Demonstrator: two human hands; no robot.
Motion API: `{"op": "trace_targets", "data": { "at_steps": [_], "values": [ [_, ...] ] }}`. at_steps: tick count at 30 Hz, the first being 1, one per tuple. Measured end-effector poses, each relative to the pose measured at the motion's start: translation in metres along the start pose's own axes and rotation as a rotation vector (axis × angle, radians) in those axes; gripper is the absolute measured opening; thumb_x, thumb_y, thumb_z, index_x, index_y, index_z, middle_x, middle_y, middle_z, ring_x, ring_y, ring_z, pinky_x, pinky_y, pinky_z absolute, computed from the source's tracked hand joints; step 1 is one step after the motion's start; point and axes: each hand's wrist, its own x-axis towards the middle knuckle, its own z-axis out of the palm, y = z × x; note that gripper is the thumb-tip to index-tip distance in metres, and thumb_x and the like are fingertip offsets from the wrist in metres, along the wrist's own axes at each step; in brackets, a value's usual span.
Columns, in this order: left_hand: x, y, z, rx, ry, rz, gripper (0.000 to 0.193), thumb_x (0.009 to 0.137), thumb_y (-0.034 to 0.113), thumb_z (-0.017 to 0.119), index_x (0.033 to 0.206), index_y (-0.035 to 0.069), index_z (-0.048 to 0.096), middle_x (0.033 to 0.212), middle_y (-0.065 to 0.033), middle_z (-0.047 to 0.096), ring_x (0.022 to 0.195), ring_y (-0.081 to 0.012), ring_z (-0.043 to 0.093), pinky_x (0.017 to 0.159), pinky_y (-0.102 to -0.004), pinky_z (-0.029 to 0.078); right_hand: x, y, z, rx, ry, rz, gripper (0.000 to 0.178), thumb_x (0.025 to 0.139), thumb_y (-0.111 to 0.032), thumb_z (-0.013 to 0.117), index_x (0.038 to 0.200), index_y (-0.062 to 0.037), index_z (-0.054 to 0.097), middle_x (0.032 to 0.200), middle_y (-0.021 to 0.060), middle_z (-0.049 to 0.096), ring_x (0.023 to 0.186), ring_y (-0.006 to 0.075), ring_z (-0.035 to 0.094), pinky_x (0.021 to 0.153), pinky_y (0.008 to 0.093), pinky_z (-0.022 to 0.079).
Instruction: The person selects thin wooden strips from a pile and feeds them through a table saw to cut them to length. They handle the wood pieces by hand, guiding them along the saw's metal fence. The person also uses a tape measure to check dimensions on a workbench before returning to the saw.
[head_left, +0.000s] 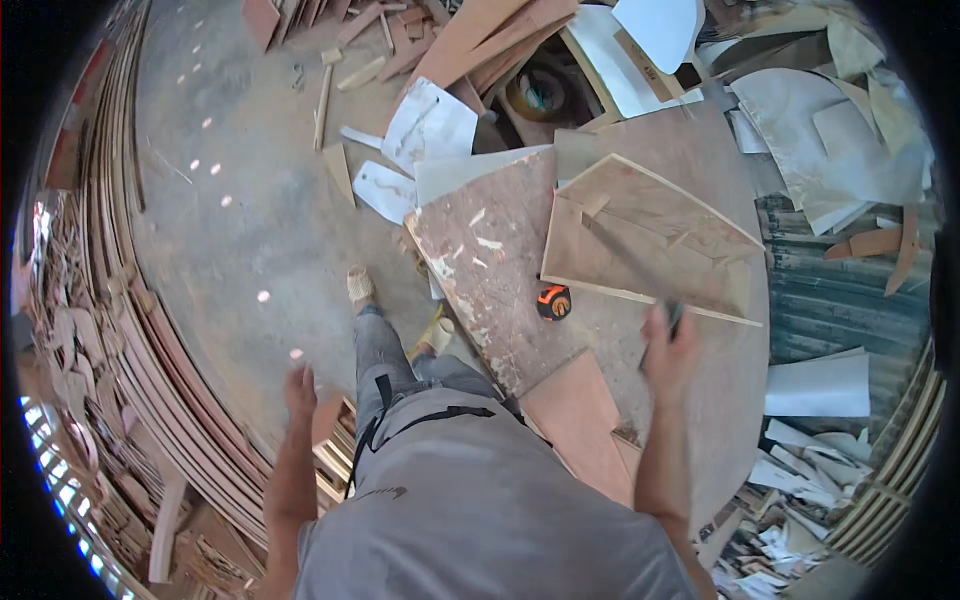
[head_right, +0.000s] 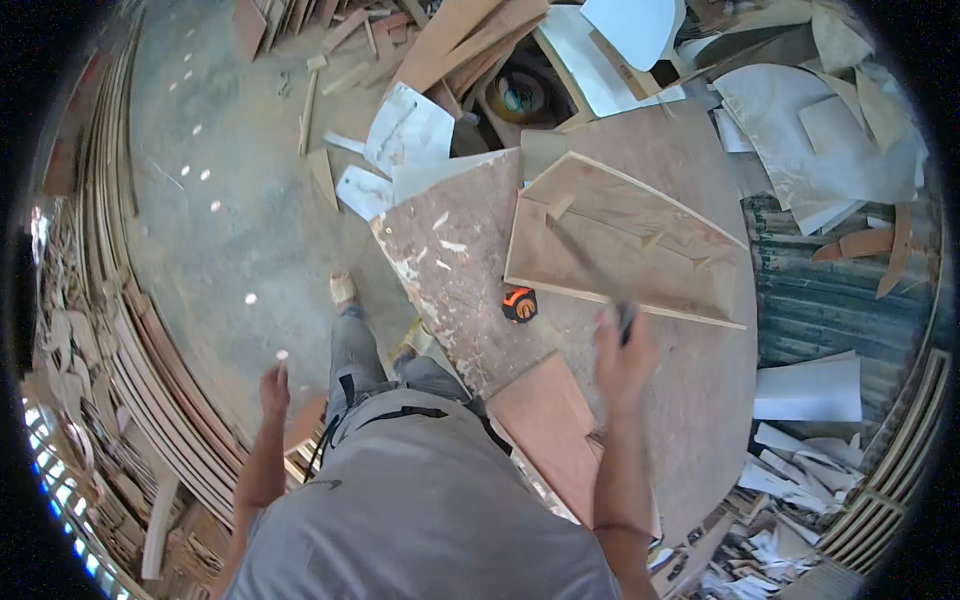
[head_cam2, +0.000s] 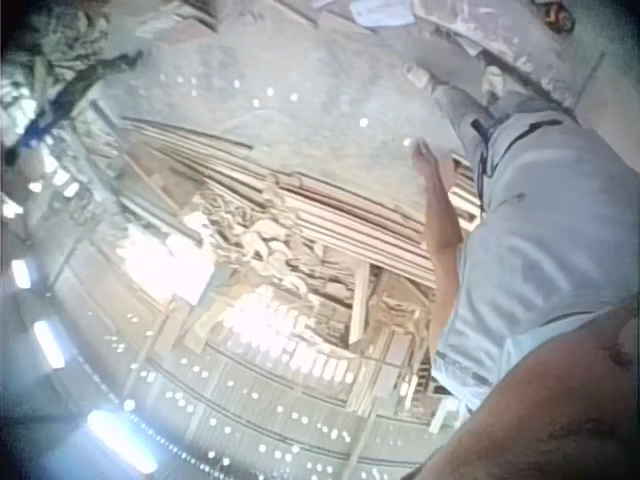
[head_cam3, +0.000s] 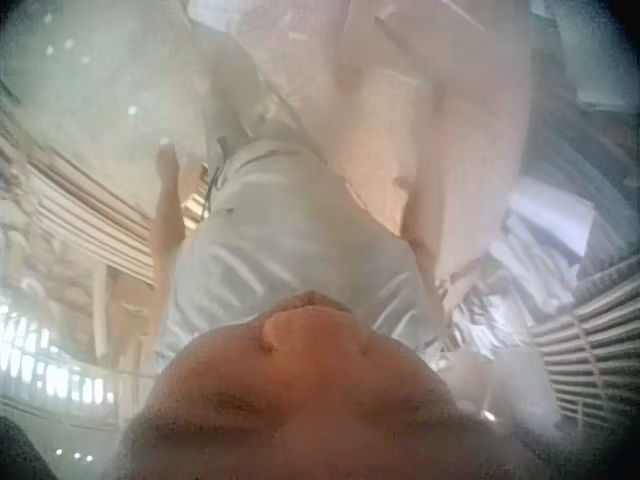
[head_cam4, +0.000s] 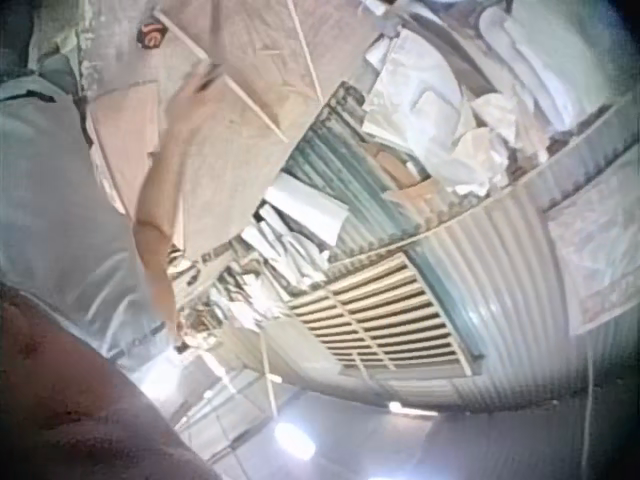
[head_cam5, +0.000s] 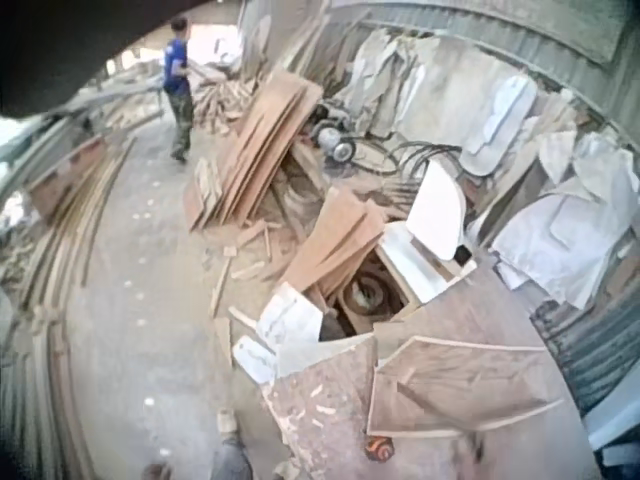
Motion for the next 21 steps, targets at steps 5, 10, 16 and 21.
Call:
{"op": "trace_targets", "data": {
  "at_steps": [5, 10, 16, 21],
  "values": [
    [-0.133, -0.083, -0.065, 0.521, -0.314, 0.020, 0.038, 0.097, 0.029, 0.051, 0.107, -0.006, 0.063, 0.099, -0.0267, 0.065, 0.091, -0.0384, 0.065, 0.079, -0.0456, 0.049, -0.079, -0.029, 0.083, 0.080, -0.047, -0.269, 0.045, 0.085, -0.016, 0.068, 0.124, 0.0035, 0.058, 0.086, 0.0140, 0.062, 0.072, 0.0254, 0.061, 0.065, 0.0372, 0.049],
    [-0.043, -0.098, -0.069, -0.218, -0.525, -0.658, 0.038, 0.099, 0.032, 0.050, 0.115, -0.001, 0.061, 0.110, -0.0188, 0.065, 0.097, -0.0317, 0.064, 0.077, -0.0396, 0.050, -0.066, -0.064, 0.153, -0.113, -0.160, -0.405, 0.056, 0.082, -0.023, 0.073, 0.129, 0.0018, 0.055, 0.090, 0.0143, 0.061, 0.077, 0.0322, 0.061, 0.070, 0.0414, 0.050],
    [0.251, -0.100, -0.182, -0.762, -0.164, -0.596, 0.038, 0.101, 0.033, 0.050, 0.126, 0.004, 0.055, 0.123, -0.0118, 0.063, 0.098, -0.0245, 0.064, 0.072, -0.0341, 0.050, -0.094, -0.102, 0.222, -0.143, -0.108, -0.136, 0.059, 0.083, -0.026, 0.074, 0.132, -0.0020, 0.053, 0.102, 0.0174, 0.064, 0.090, 0.0352, 0.063, 0.076, 0.0445, 0.051],
    [0.432, -0.081, -0.275, -0.623, -0.003, -0.388, 0.046, 0.093, 0.042, 0.065, 0.123, 0.008, 0.057, 0.113, -0.0096, 0.066, 0.093, -0.0205, 0.062, 0.071, -0.0323, 0.046, -0.126, -0.106, 0.262, -0.155, -0.067, 0.147, 0.048, 0.088, -0.023, 0.069, 0.129, -0.0018, 0.055, 0.102, 0.0227, 0.066, 0.091, 0.0405, 0.065, 0.079, 0.0442, 0.052]
  ]
}}
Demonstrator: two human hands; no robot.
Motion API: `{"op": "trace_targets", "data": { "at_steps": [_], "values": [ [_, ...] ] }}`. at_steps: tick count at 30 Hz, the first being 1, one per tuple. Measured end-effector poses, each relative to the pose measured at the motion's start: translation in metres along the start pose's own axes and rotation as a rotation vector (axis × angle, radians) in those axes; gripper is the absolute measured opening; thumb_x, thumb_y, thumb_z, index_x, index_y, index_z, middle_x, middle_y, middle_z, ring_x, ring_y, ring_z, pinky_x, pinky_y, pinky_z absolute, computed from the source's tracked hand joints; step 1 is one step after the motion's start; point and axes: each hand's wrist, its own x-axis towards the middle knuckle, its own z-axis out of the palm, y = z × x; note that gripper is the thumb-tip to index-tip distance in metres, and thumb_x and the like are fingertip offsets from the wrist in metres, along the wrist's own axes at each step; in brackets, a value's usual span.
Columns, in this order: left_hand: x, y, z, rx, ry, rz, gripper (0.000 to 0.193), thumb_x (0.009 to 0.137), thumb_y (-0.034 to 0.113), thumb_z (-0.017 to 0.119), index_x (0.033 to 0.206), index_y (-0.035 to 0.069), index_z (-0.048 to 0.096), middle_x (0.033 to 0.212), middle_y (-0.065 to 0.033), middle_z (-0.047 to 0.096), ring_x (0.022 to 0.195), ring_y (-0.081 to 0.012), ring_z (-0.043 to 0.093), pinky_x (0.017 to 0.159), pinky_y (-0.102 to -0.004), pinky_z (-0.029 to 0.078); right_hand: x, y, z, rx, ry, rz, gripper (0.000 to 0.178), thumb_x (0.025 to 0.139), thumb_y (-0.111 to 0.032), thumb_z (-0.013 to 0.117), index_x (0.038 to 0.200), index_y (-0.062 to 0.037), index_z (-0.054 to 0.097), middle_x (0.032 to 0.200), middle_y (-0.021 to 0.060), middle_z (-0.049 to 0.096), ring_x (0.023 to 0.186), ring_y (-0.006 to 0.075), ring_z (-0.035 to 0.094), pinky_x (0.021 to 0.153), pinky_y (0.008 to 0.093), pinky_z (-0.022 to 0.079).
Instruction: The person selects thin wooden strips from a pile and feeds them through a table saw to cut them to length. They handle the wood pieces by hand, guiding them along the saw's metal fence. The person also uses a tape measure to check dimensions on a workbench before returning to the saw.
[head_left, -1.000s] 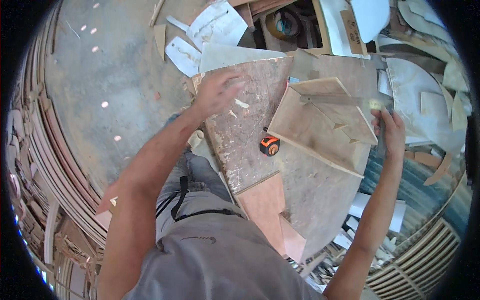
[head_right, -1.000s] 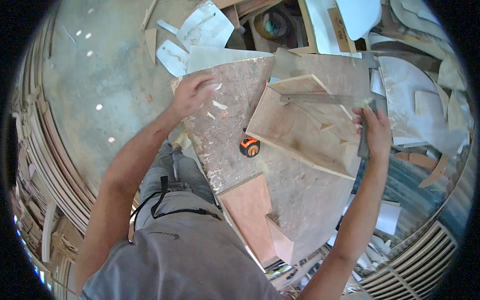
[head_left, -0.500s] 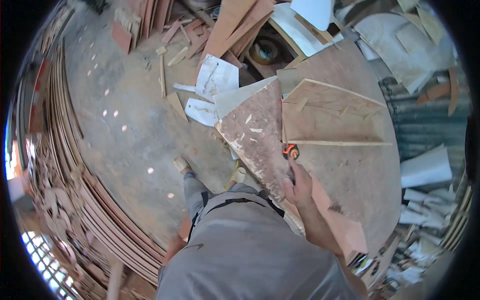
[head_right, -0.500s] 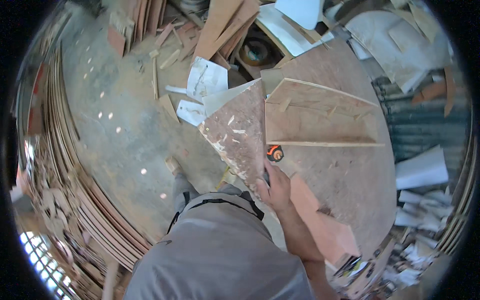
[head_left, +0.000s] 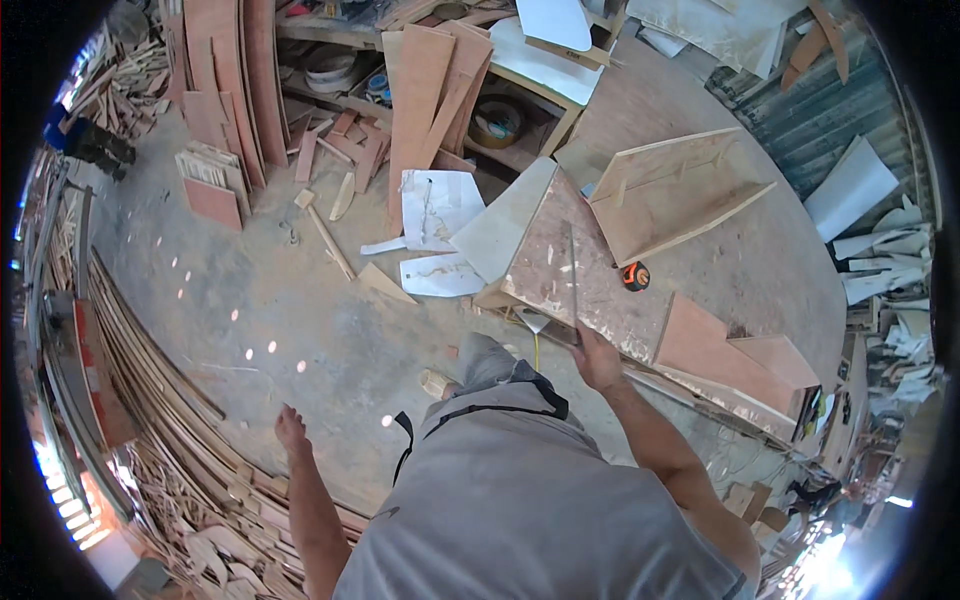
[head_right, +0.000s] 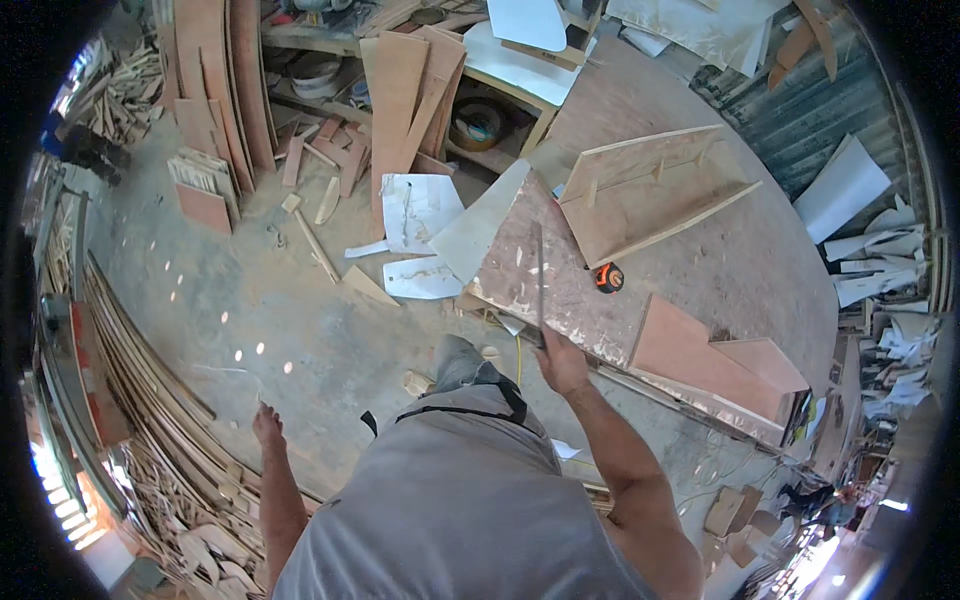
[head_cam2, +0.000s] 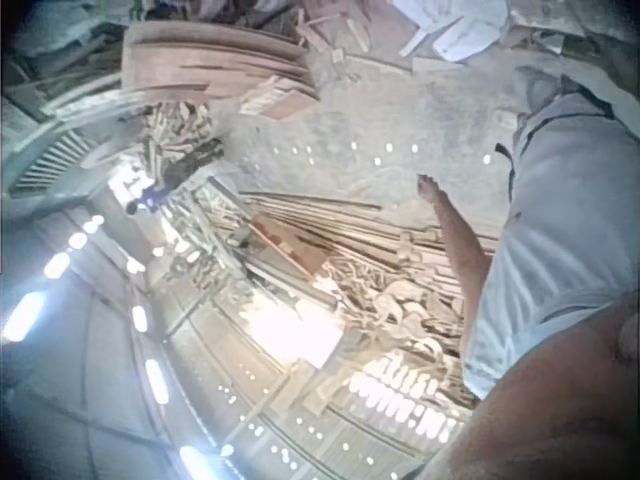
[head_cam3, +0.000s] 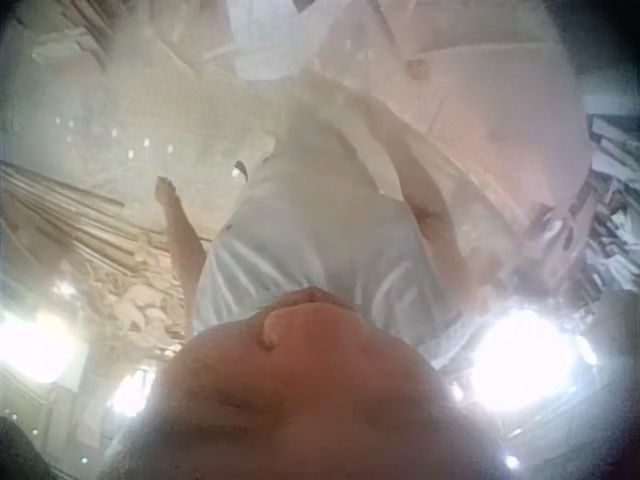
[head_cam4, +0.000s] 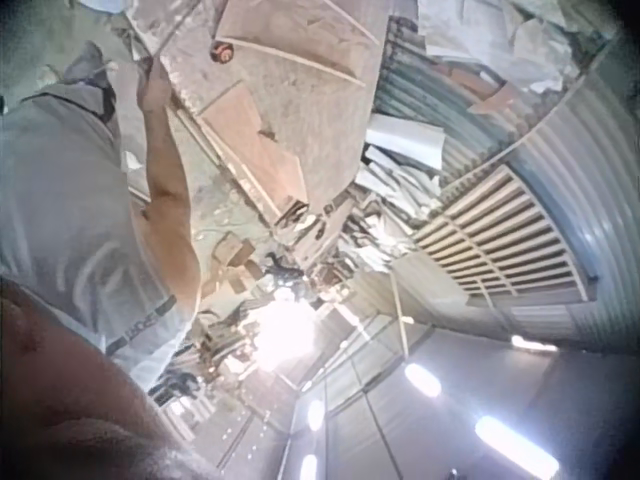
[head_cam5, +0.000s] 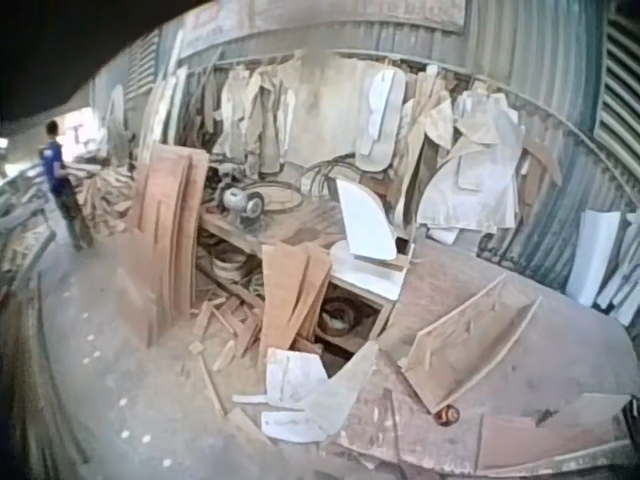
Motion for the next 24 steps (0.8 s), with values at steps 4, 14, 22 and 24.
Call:
{"op": "trace_targets", "data": {
  "at_steps": [4, 14, 22, 24],
  "values": [
    [-0.010, 0.101, 0.062, -0.073, -0.156, 0.092, 0.047, 0.093, 0.043, 0.064, 0.123, 0.008, 0.057, 0.116, -0.0074, 0.065, 0.099, -0.0195, 0.060, 0.080, -0.0353, 0.045, -0.008, 0.029, 0.017, 0.021, 0.283, 0.340, 0.039, 0.093, -0.026, 0.065, 0.122, -0.0004, 0.059, 0.087, 0.0191, 0.069, 0.074, 0.0351, 0.067, 0.068, 0.0413, 0.054],
    [-0.015, 0.005, 0.036, 0.382, -0.546, -0.249, 0.035, 0.098, 0.040, 0.059, 0.116, 0.010, 0.059, 0.101, -0.0036, 0.064, 0.083, -0.0179, 0.061, 0.065, -0.0287, 0.048, 0.032, 0.088, 0.007, 1.471, 0.975, 0.904, 0.022, 0.098, -0.031, 0.062, 0.093, -0.0100, 0.057, 0.059, 0.0025, 0.051, 0.048, 0.0167, 0.052, 0.045, 0.0318, 0.045],
    [0.022, 0.049, -0.017, 0.491, -0.406, -0.283, 0.037, 0.097, 0.042, 0.059, 0.114, 0.010, 0.059, 0.097, -0.0019, 0.065, 0.073, -0.0164, 0.058, 0.059, -0.0268, 0.046, 0.059, 0.119, 0.001, 1.552, 0.981, 1.099, 0.021, 0.097, -0.031, 0.063, 0.090, -0.0115, 0.056, 0.060, -0.0007, 0.049, 0.049, 0.0139, 0.048, 0.048, 0.0305, 0.046],
    [0.049, 0.089, -0.019, 0.294, -0.309, -0.312, 0.037, 0.097, 0.043, 0.059, 0.114, 0.010, 0.059, 0.097, -0.0014, 0.065, 0.071, -0.0161, 0.058, 0.058, -0.0263, 0.045, 0.060, 0.119, -0.005, 1.533, 0.911, 1.174, 0.023, 0.098, -0.033, 0.061, 0.087, -0.0136, 0.056, 0.059, -0.0024, 0.049, 0.049, 0.0124, 0.049, 0.048, 0.0292, 0.046]
  ]
}}
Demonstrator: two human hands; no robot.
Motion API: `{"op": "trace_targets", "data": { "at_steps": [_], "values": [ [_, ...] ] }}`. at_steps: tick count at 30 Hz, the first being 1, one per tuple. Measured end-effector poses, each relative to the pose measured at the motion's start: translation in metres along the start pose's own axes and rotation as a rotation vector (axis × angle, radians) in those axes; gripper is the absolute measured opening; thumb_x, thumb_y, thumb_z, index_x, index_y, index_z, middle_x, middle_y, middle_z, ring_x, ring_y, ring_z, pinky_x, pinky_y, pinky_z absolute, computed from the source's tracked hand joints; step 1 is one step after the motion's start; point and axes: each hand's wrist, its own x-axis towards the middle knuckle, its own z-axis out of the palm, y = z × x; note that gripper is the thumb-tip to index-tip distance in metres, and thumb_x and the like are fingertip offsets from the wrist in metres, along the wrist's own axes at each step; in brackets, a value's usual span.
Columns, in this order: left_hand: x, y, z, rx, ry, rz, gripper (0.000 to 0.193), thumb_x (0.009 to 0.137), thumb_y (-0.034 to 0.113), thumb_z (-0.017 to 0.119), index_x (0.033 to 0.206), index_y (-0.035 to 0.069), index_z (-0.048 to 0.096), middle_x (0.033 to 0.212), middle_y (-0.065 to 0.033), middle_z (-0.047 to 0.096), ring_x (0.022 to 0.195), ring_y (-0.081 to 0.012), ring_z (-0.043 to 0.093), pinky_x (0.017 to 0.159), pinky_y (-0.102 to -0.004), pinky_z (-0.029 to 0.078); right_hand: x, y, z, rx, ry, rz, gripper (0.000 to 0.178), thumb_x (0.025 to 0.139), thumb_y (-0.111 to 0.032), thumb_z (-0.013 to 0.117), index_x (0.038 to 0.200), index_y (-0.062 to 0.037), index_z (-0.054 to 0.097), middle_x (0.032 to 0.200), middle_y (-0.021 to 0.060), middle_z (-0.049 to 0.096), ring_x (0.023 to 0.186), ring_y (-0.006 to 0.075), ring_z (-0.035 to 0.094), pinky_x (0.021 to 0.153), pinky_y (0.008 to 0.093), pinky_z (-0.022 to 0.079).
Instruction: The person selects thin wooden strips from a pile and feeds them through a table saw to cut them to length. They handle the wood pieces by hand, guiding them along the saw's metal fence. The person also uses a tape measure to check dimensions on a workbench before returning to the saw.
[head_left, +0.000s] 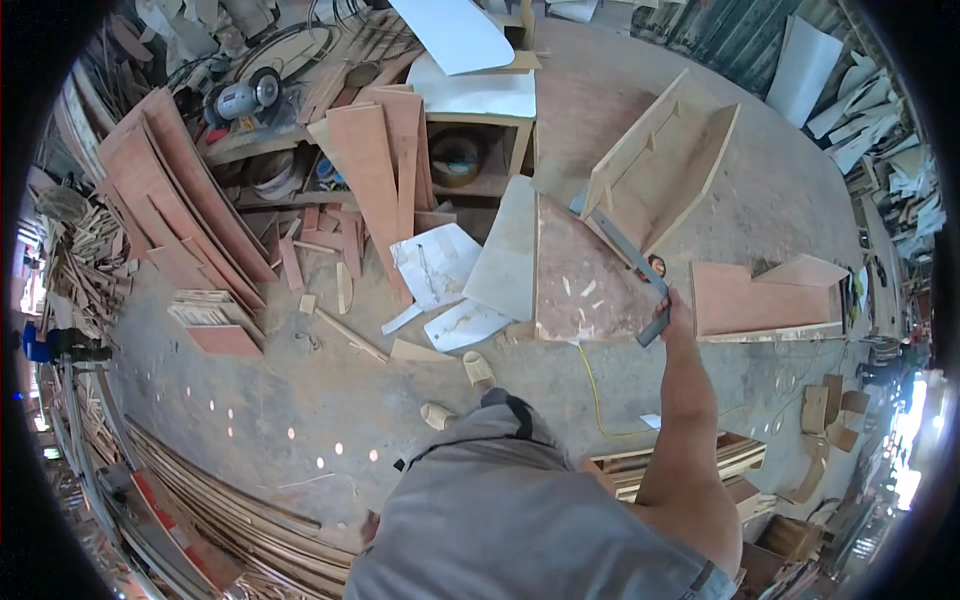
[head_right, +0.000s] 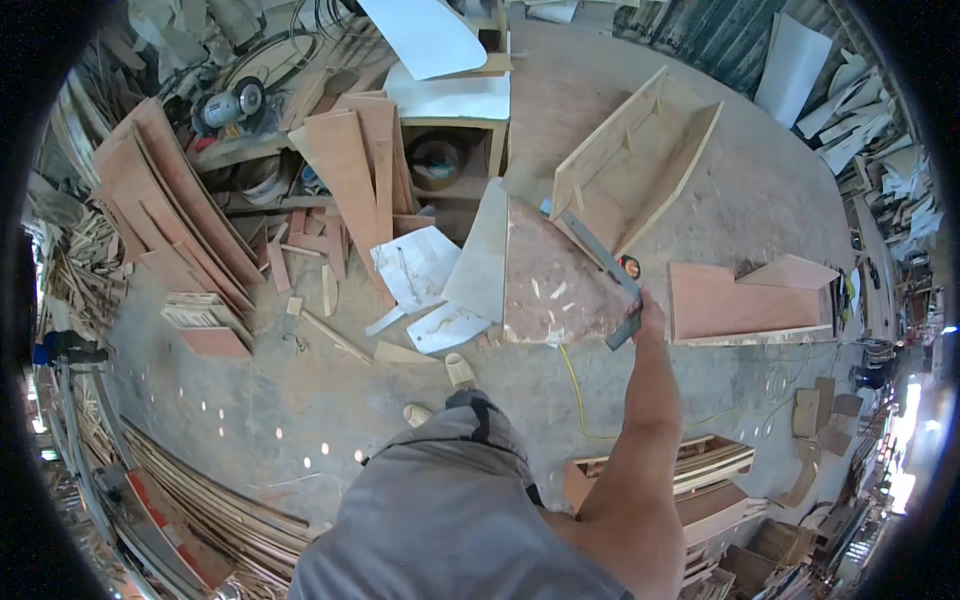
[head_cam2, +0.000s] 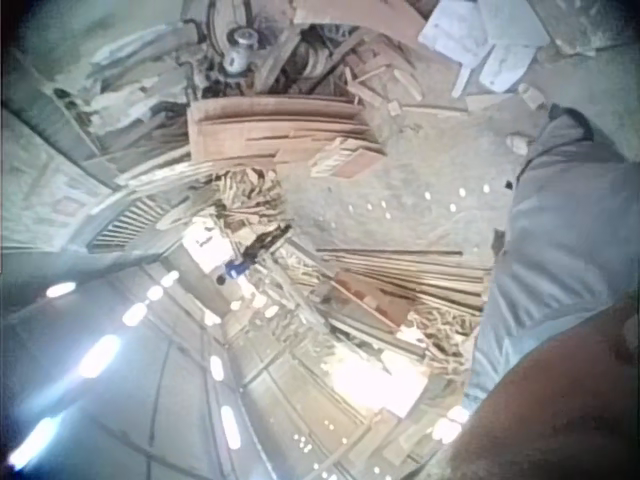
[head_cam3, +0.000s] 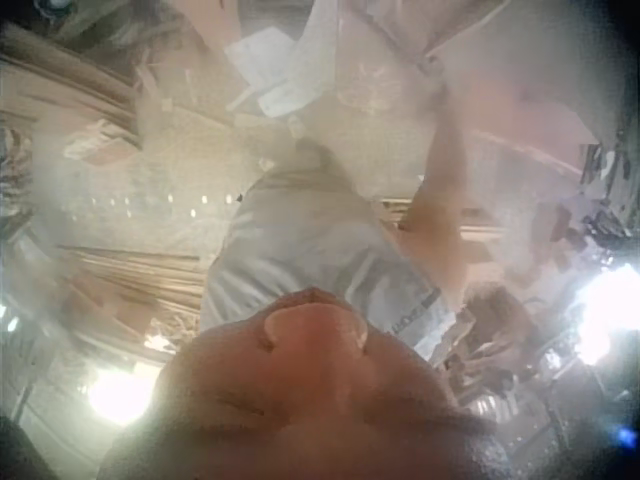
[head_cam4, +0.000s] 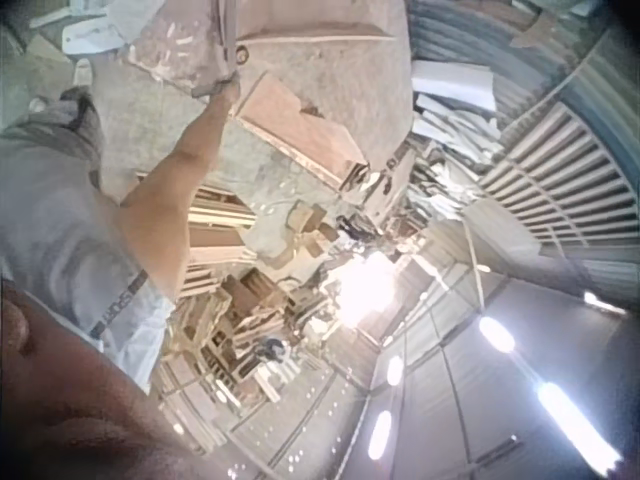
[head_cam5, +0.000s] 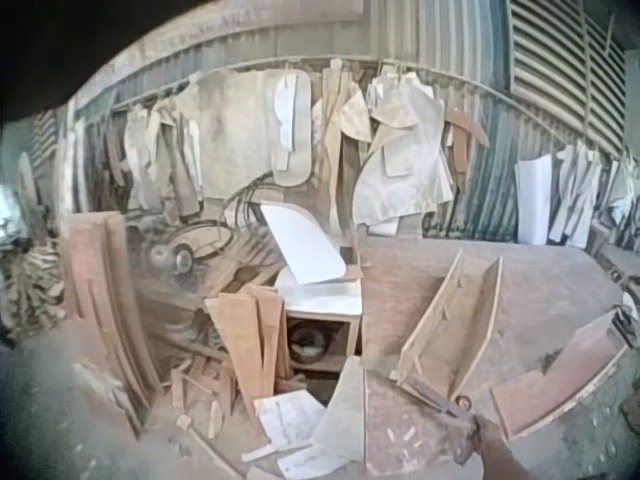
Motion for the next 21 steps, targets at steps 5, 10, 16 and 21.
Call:
{"op": "trace_targets", "data": {
  "at_steps": [5, 10, 16, 21],
  "values": [
    [0.007, 0.115, -0.006, -0.113, 0.061, 0.340, 0.048, 0.094, 0.047, 0.061, 0.126, 0.011, 0.056, 0.123, -0.0069, 0.062, 0.099, -0.0181, 0.060, 0.080, -0.0307, 0.049, 0.026, -0.001, -0.013, 0.037, -0.007, 0.013, 0.021, 0.098, -0.030, 0.060, 0.086, -0.0133, 0.058, 0.061, -0.0026, 0.052, 0.050, 0.0124, 0.052, 0.047, 0.0289, 0.047],
    [-0.048, 0.197, 0.073, 0.122, -0.004, 0.318, 0.050, 0.094, 0.046, 0.063, 0.129, 0.012, 0.054, 0.127, -0.0095, 0.061, 0.111, -0.0242, 0.060, 0.093, -0.0410, 0.045, 0.031, -0.002, -0.012, -0.029, -0.012, -0.080, 0.016, 0.096, -0.023, 0.065, 0.091, -0.0085, 0.060, 0.064, 0.0002, 0.055, 0.050, 0.0137, 0.054, 0.046, 0.0299, 0.048],
    [-0.039, 0.170, 0.101, 0.289, -0.177, 0.211, 0.052, 0.095, 0.045, 0.062, 0.130, 0.008, 0.053, 0.126, -0.0117, 0.061, 0.108, -0.0267, 0.061, 0.089, -0.0415, 0.048, 0.031, 0.001, -0.009, 0.007, 0.102, -0.123, 0.016, 0.093, -0.019, 0.070, 0.086, -0.0063, 0.062, 0.062, 0.0011, 0.055, 0.047, 0.0137, 0.053, 0.042, 0.0283, 0.044],
    [-0.041, 0.148, 0.085, 0.439, -0.133, 0.114, 0.053, 0.095, 0.044, 0.062, 0.130, 0.006, 0.053, 0.122, -0.0116, 0.062, 0.099, -0.0252, 0.063, 0.083, -0.0386, 0.050, 0.013, -0.019, 0.006, -0.073, 0.098, -0.137, 0.019, 0.091, -0.022, 0.072, 0.083, -0.0094, 0.061, 0.063, -0.0007, 0.056, 0.049, 0.0106, 0.053, 0.044, 0.0259, 0.045]
  ]
}}
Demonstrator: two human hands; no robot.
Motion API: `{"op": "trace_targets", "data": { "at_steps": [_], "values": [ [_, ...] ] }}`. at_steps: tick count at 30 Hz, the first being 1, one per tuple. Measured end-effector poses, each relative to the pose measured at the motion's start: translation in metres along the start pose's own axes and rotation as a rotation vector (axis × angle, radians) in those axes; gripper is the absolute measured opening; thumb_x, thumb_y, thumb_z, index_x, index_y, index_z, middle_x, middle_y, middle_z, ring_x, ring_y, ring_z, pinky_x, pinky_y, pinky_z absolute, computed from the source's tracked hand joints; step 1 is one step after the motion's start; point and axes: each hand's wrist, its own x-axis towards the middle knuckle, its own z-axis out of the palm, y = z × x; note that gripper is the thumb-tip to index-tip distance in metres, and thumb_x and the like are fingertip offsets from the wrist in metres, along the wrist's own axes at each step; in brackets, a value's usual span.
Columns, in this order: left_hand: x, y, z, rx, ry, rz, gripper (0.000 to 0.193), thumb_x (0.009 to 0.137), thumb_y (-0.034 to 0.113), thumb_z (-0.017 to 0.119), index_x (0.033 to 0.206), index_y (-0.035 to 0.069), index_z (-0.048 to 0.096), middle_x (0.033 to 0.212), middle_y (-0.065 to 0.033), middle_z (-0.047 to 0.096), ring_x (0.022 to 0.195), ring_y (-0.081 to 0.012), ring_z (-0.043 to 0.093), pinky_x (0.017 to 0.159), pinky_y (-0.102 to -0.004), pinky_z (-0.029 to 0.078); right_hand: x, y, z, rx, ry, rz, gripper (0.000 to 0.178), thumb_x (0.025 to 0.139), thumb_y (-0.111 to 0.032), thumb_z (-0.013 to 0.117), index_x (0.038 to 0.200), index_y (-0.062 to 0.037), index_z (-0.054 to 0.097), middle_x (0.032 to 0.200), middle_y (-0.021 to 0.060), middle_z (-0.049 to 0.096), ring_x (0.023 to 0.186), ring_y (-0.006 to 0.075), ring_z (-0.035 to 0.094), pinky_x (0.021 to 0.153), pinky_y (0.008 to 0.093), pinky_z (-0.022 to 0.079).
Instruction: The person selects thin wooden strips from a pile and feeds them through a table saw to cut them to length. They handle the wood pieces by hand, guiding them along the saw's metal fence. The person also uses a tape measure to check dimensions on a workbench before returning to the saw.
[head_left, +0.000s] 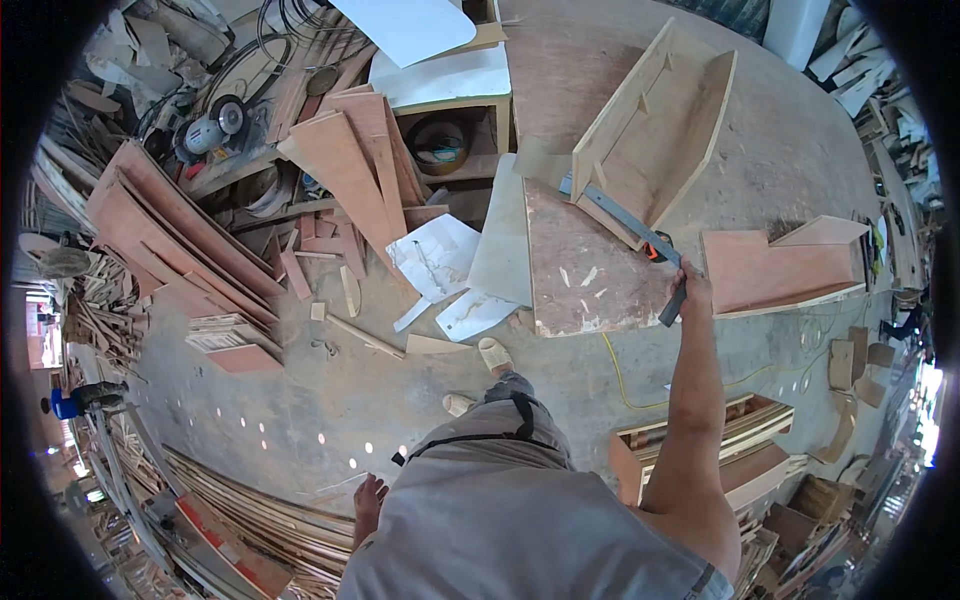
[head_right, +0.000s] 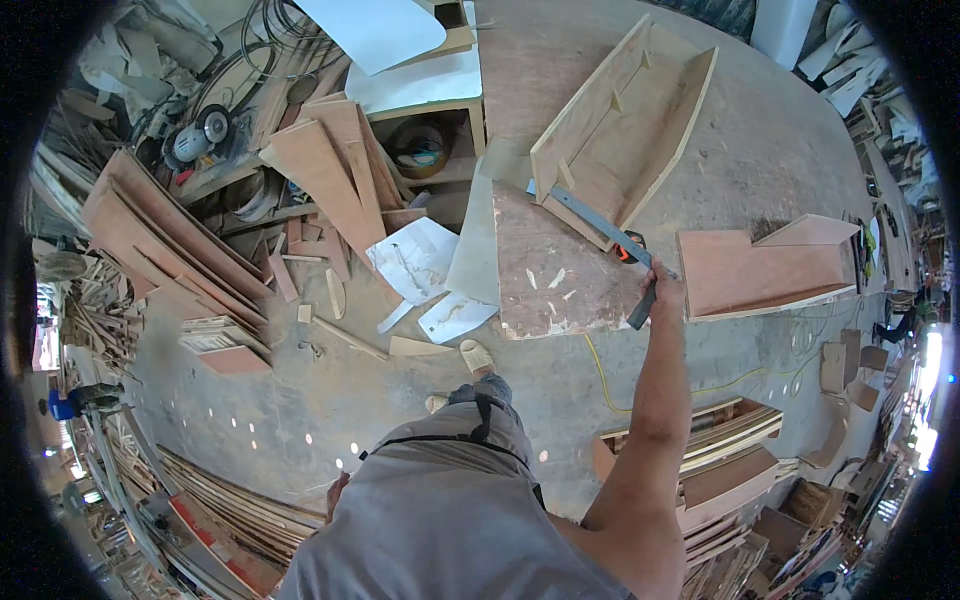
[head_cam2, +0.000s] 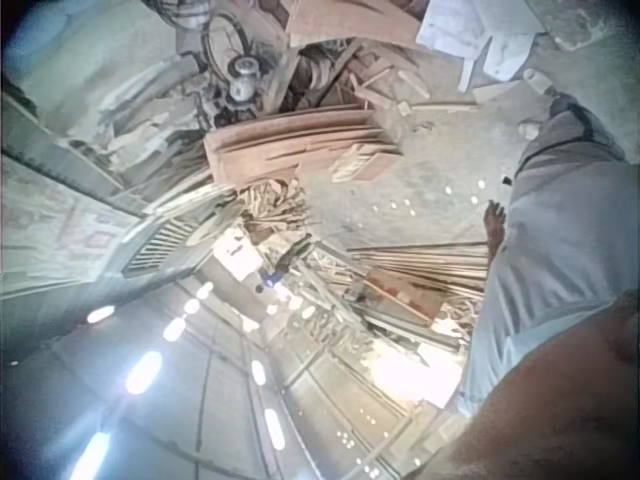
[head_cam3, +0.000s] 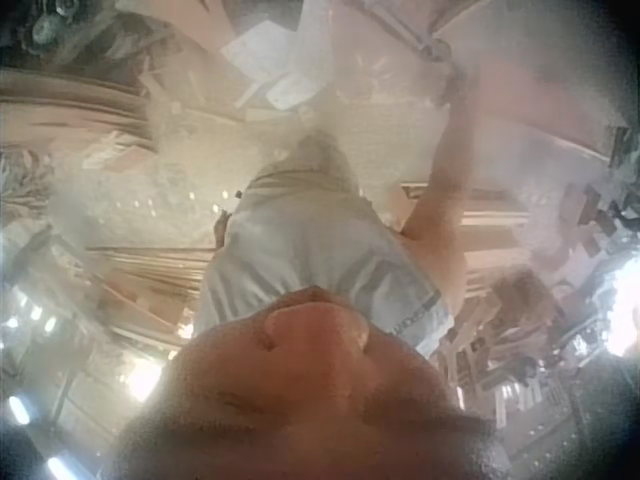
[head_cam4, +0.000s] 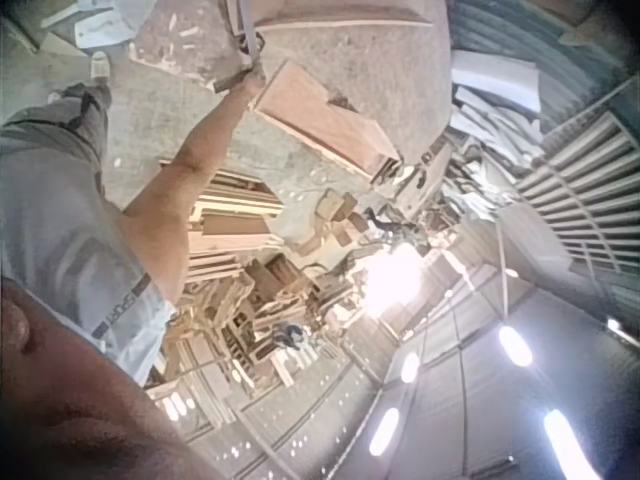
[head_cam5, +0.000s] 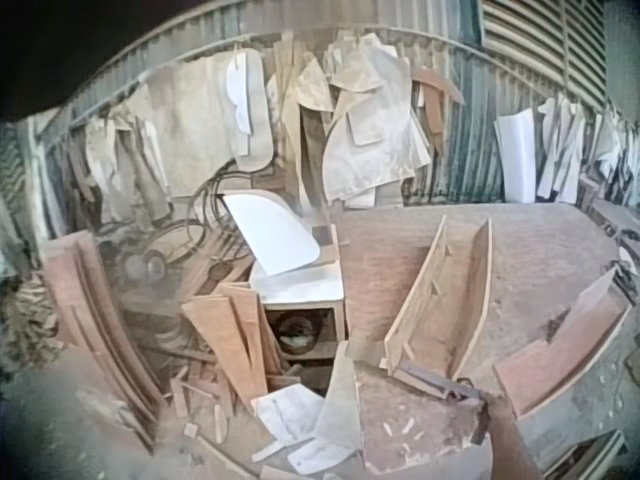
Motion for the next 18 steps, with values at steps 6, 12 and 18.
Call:
{"op": "trace_targets", "data": {
  "at_steps": [6, 12, 18],
  "values": [
    [0.018, -0.014, -0.003, -0.168, 0.066, 0.002, 0.051, 0.094, 0.043, 0.063, 0.131, 0.009, 0.053, 0.116, -0.0100, 0.063, 0.095, -0.0229, 0.061, 0.081, -0.0384, 0.048, 0.018, -0.021, -0.006, -0.156, -0.027, -0.062, 0.020, 0.092, -0.025, 0.071, 0.082, -0.0106, 0.062, 0.063, -0.0012, 0.056, 0.050, 0.0113, 0.053, 0.044, 0.0280, 0.044],
    [-0.001, 0.017, 0.041, -0.226, 0.084, -0.010, 0.055, 0.095, 0.044, 0.062, 0.134, 0.007, 0.052, 0.121, -0.0111, 0.062, 0.101, -0.0242, 0.061, 0.084, -0.0389, 0.048, 0.023, -0.029, -0.003, -0.182, -0.018, 0.041, 0.020, 0.092, -0.027, 0.070, 0.085, -0.0109, 0.061, 0.062, -0.0022, 0.053, 0.049, 0.0115, 0.052, 0.044, 0.0283, 0.044],
    [-0.001, -0.002, 0.052, -0.201, 0.009, -0.057, 0.057, 0.094, 0.045, 0.062, 0.135, 0.006, 0.051, 0.126, -0.0127, 0.061, 0.105, -0.0245, 0.061, 0.088, -0.0405, 0.048, 0.020, -0.031, -0.002, -0.184, -0.012, 0.067, 0.020, 0.093, -0.028, 0.069, 0.087, -0.0112, 0.061, 0.062, -0.0029, 0.052, 0.049, 0.0106, 0.052, 0.045, 0.0279, 0.045]
  ]
}}
